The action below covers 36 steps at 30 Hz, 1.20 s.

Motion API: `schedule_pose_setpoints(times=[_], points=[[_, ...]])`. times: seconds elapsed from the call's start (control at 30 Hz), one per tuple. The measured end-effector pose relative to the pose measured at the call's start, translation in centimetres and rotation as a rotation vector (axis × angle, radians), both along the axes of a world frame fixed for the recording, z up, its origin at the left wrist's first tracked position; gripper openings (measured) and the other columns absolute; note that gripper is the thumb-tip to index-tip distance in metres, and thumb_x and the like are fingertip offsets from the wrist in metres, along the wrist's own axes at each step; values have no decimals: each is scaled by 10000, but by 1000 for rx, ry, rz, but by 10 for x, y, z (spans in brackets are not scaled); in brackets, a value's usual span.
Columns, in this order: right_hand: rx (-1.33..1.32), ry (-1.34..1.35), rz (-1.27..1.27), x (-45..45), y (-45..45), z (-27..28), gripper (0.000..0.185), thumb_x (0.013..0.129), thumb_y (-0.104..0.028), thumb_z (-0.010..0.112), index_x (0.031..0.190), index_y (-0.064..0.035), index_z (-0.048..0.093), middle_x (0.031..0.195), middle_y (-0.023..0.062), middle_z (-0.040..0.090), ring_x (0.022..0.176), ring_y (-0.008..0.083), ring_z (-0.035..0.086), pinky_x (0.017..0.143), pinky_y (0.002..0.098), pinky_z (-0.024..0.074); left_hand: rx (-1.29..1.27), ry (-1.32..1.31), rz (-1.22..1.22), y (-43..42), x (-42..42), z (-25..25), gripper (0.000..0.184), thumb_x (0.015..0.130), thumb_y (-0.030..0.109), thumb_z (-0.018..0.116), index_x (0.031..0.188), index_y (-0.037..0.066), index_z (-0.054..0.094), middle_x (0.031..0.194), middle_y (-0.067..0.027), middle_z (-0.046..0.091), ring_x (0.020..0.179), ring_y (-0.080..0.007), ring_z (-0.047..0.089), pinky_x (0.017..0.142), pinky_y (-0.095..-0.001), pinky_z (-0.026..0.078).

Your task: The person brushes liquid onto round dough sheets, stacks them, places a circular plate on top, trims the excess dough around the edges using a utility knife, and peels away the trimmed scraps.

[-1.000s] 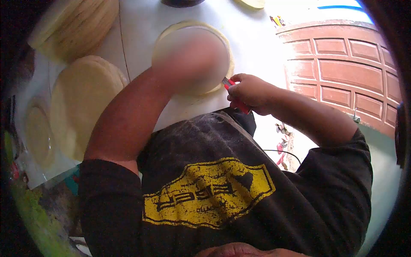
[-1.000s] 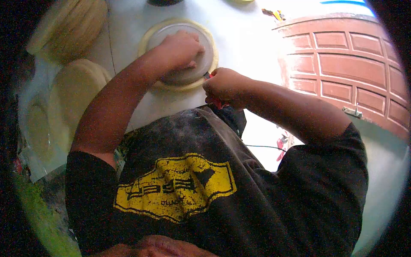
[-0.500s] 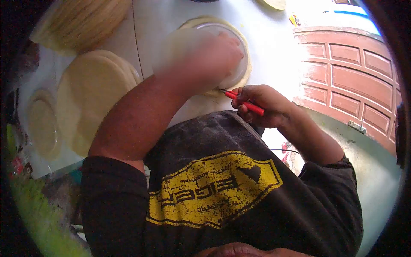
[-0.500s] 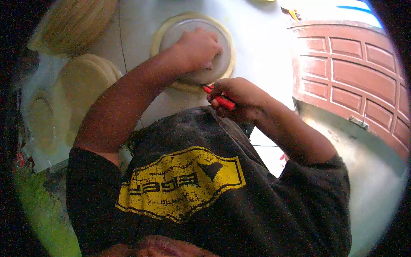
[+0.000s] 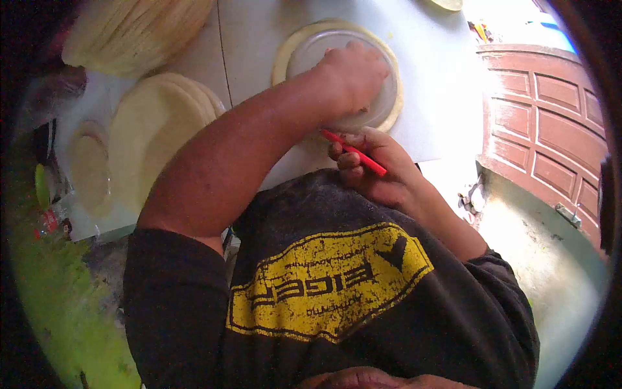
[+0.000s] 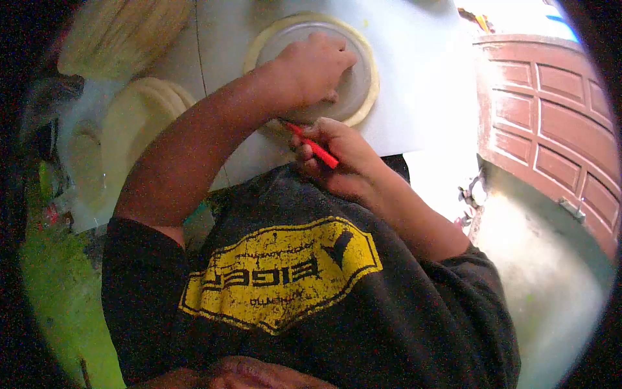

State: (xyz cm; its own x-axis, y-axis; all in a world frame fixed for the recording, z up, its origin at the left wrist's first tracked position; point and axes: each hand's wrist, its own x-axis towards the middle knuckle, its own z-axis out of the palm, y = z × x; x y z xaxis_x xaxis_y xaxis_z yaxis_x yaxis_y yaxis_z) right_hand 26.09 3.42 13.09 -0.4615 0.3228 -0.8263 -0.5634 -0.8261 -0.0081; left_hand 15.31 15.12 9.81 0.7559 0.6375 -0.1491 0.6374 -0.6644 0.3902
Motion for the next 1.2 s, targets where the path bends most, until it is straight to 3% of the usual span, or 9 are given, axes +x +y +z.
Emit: schedule_pose_setpoints(times=[0.23, 0.33, 0.5, 0.63, 0.7, 0.77, 0.93, 1.03, 1.2], points=[[60, 223, 54, 48, -20, -15, 229, 883, -178, 527, 1045, -21, 570, 739, 47, 567, 600, 114, 556, 526, 258, 468, 56, -57, -87, 4, -12, -14, 535, 620, 251, 859, 1073, 83, 628, 1089, -156, 614, 1089, -378, 556, 947, -459, 458], [584, -273, 462, 113, -33, 10, 735, 731, -192, 604, 1422, -33, 412, 786, 45, 577, 590, 113, 564, 507, 221, 461, 75, -111, -26, -3, -21, -16, 542, 594, 253, 877, 1051, 88, 637, 1088, -152, 613, 1080, -372, 558, 955, -455, 453], [873, -1522, 660, 152, -24, -48, 637, 769, -105, 527, 1396, -57, 427, 921, 147, 632, 847, 238, 634, 782, 349, 500, -28, 24, 1, -14, -32, -11, 570, 641, 242, 864, 1138, 107, 620, 1183, -126, 567, 1187, -341, 499, 987, -450, 457], [1083, -2437, 480, 130, -7, -106, 553, 791, -175, 623, 1317, -36, 522, 1082, 233, 607, 1054, 364, 578, 928, 431, 459, -44, 72, 16, -16, -30, -9, 532, 644, 226, 861, 1112, 109, 636, 1188, -126, 564, 1205, -346, 481, 1025, -440, 425], [1295, -2212, 270, 108, 9, -110, 523, 796, -210, 640, 1267, -3, 545, 1084, 235, 592, 1043, 363, 568, 930, 414, 453, 15, -17, 16, -14, -28, -6, 561, 599, 229, 880, 1093, 94, 650, 1120, -149, 608, 1116, -358, 544, 980, -439, 439], [1303, -1751, 417, 70, 18, -113, 468, 793, -187, 631, 1207, 22, 571, 1030, 233, 602, 986, 384, 579, 902, 430, 468, 34, -36, 2, -24, -37, -11, 568, 599, 209, 879, 1105, 89, 650, 1119, -152, 608, 1103, -357, 552, 975, -441, 444], [1051, -1537, 657, 48, 61, -112, 419, 774, -224, 670, 1108, 21, 609, 1049, 248, 638, 1010, 395, 621, 879, 444, 501, 5, -35, -40, -16, -41, -19, 569, 609, 167, 866, 1129, 83, 649, 1118, -156, 606, 1079, -351, 568, 979, -431, 451], [899, -1281, 794, 58, 74, -89, 395, 786, -249, 675, 1065, 21, 607, 1069, 248, 646, 1039, 382, 628, 884, 446, 507, -103, 10, 27, -19, -41, -21, 587, 643, 247, 855, 1177, 120, 650, 1280, -140, 542, 1216, -331, 503, 1035, -411, 424], [898, -1485, 767, 43, 75, -94, 370, 787, -217, 671, 1062, 27, 629, 1074, 226, 668, 1007, 362, 659, 869, 425, 526, -35, 26, 25, -15, -42, -21, 600, 607, 253, 862, 1157, 125, 661, 1277, -153, 545, 1200, -346, 516, 1033, -424, 431]])
